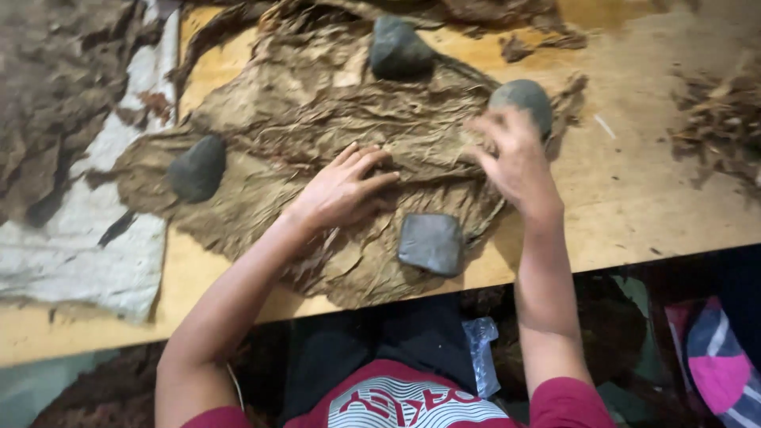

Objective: The person repeatedly folds and presses dried tobacco leaves on a wooden table using several smooth stones as weights. They adjust the leaves and stones multiple times, occasionally lifting and refolding sections of the leaves.

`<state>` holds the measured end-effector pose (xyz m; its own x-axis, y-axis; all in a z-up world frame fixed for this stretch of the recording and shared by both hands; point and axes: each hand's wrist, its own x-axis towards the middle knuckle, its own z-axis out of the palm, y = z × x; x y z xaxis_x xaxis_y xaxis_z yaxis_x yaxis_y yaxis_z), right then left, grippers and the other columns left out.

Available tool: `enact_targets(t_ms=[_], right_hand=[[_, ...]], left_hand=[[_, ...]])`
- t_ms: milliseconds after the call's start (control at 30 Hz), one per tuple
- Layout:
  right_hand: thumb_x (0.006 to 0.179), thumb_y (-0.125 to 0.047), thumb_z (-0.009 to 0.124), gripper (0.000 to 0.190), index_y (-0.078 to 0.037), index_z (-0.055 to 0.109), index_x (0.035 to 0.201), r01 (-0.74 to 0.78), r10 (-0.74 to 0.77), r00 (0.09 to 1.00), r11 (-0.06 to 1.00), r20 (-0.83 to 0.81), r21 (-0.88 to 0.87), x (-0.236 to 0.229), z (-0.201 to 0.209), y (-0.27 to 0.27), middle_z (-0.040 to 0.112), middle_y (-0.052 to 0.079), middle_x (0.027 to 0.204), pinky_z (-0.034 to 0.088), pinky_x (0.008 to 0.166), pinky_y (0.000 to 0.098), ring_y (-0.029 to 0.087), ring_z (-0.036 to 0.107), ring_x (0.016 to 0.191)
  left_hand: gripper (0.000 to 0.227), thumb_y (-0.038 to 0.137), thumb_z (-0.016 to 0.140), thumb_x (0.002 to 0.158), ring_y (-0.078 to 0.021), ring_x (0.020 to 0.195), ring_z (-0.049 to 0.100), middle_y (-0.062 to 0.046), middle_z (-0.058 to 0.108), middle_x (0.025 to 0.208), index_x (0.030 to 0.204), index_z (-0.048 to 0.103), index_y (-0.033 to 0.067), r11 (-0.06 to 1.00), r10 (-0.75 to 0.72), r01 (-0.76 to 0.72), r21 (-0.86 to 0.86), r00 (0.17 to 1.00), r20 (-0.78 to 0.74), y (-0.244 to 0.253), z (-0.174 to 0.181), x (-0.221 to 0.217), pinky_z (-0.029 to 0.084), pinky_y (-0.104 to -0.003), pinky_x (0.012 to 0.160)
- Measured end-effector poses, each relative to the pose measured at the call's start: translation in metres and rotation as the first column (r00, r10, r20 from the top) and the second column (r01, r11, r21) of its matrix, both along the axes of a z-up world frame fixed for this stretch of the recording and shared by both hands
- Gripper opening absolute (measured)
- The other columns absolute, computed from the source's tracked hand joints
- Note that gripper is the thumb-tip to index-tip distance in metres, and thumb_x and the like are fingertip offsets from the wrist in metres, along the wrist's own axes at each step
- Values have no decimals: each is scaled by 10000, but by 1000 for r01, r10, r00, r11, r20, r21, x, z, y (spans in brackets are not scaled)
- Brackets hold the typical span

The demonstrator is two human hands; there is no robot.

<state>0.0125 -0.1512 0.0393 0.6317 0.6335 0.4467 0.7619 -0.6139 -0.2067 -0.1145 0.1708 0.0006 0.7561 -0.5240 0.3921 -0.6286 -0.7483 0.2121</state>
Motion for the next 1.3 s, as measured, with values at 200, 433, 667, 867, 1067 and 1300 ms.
enact_targets(t_ms=[200,433,667,867,1067,1300], right_hand=[[831,-284,872,449,-169,748,1246,-171,162,972,984,-170,-41,-46,10,30,657,104,1118,525,905,527,366,652,1059],[859,-233,754,248,-338,779,1083,-94,107,966,994,236,-63,-32,-52,10,609,-61,1008,470,873,368,185,584,960],[926,-44,776,295,-224,835,1151,-158,123,960,980,252,122,-77,-34,1,740,12,980,552,867,393,251,690,900],[912,-41,817,289,-196,833,1156,-142,96,966,973,242,183,-91,-47,-11,760,15,1080,551,907,409,251,711,993],[883,-16,808,356,-223,828,1172,-56,14,980,977,201,206,-101,-43,-8,723,18,1064,511,912,404,259,679,1018],[896,27,785,375,-234,835,1161,-43,19,996,959,86,281,-88,-57,-8,667,34,1091,497,984,411,276,618,1046]], left_hand=[[225,333,790,908,-292,1092,667,-41,622,1145,1033,672,188,986,132,-110,-125,975,180,2,-12,10,531,-515,988],[170,251,588,1043,-265,763,627,-37,569,775,917,624,143,986,136,-75,-148,880,455,-16,20,-9,504,-412,676],[116,201,611,1012,-246,816,634,-34,591,874,1101,665,150,992,121,-117,-36,883,454,-24,21,-56,523,-353,690],[82,223,610,989,-208,786,624,0,555,837,1035,663,179,971,237,-220,-89,868,436,-36,24,-77,526,-321,620],[101,237,631,948,-191,733,613,16,529,825,1037,674,218,966,258,-212,-150,851,457,-43,10,-79,534,-297,573],[206,273,532,1056,-254,812,563,-28,490,901,1165,686,191,957,233,-119,-265,859,455,-52,-16,-69,508,-353,656]])
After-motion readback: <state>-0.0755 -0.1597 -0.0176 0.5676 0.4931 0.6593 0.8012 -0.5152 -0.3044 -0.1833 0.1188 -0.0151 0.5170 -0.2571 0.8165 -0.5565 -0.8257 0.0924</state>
